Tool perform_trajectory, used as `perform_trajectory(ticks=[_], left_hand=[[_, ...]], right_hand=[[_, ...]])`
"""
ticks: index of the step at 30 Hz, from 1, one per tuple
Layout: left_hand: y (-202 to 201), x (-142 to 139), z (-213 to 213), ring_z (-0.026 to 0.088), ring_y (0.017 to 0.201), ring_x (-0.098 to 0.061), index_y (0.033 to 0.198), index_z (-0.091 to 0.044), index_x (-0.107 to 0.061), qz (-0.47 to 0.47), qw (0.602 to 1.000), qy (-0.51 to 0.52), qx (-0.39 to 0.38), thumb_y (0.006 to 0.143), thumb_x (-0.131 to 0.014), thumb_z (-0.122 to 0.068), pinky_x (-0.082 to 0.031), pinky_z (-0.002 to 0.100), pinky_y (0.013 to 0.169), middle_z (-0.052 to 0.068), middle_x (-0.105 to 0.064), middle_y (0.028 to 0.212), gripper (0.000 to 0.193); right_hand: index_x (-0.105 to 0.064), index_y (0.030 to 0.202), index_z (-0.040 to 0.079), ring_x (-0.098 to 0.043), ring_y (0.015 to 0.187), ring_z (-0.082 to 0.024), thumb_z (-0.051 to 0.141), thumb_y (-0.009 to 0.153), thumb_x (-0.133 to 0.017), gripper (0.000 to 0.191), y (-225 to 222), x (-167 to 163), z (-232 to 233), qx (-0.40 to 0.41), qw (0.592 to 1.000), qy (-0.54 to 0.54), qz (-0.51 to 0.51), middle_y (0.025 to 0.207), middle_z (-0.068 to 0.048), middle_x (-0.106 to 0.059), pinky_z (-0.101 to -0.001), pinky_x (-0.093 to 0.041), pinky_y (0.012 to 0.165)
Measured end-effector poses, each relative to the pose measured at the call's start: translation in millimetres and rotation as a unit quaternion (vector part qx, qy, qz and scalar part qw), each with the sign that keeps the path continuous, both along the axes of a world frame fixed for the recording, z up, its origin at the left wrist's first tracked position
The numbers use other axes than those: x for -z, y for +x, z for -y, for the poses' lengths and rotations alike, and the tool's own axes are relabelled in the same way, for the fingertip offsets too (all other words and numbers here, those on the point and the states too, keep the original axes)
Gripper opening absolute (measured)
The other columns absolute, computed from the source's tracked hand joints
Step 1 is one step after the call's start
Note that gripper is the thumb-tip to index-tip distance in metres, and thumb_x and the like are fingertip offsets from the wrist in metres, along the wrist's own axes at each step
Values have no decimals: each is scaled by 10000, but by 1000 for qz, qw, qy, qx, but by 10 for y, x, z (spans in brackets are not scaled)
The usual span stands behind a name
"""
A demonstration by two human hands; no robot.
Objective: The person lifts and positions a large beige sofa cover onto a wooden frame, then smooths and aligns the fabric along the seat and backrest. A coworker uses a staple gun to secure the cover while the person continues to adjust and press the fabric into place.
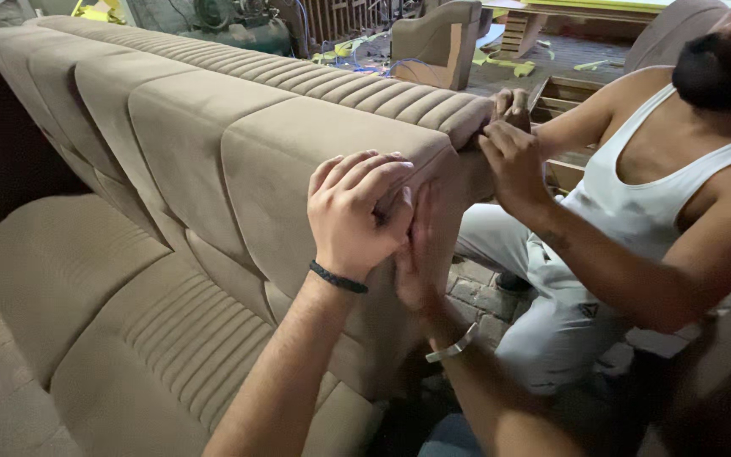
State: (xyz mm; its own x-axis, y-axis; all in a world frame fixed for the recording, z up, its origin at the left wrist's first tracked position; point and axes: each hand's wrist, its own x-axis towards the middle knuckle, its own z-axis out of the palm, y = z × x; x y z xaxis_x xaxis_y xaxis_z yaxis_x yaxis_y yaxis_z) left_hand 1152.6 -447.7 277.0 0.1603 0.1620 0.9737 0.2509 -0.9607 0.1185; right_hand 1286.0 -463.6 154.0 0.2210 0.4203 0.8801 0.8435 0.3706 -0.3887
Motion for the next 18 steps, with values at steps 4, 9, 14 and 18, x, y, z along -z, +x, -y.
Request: perform_trajectory(ticks=[4, 9, 14, 18], left_hand=[[-5, 11, -18, 222, 1179, -694, 1064, -176, -767, -5, 1000, 0, 12, 834, -711, -186, -453, 417, 1103, -4, -766, 1170, 237], [-1, 19, -28, 222, 1188, -689, 1069, -183, -768, 4, 1000, 3, 9, 851, -718, -191, -454, 414, 1113, -6, -765, 1178, 223], [1, 29, -14, 220, 1185, -696, 1057, -189, -774, 8, 1000, 0, 2, 830, -709, -179, -454, 416, 1114, -10, -769, 1167, 237], [2, 31, -10, 224, 1187, -694, 1065, -183, -769, 8, 1000, 9, 0, 841, -724, -194, -453, 423, 1114, 1, -762, 1175, 229]], right_hand=[[-139, 1625, -74, -76, 1633, -434, 660, 1102, -225, 905, 22, 153, -15, -44, 997, -25, -58, 1729, -316, -96, -477, -79, 1322], [-133, 1633, -77, -124, 1622, -416, 656, 1084, -238, 922, 51, 232, -24, -13, 998, -26, -48, 1720, -309, -118, -473, -91, 1314], [-171, 1624, -87, -171, 1610, -442, 613, 1108, -255, 874, -39, 144, 85, -3, 999, -20, -38, 1711, -319, -166, -488, -117, 1310], [-265, 1593, -93, -259, 1587, -429, 594, 1117, -305, 837, -233, -61, 217, -42, 998, 10, -53, 1684, -302, -253, -471, -184, 1311]])
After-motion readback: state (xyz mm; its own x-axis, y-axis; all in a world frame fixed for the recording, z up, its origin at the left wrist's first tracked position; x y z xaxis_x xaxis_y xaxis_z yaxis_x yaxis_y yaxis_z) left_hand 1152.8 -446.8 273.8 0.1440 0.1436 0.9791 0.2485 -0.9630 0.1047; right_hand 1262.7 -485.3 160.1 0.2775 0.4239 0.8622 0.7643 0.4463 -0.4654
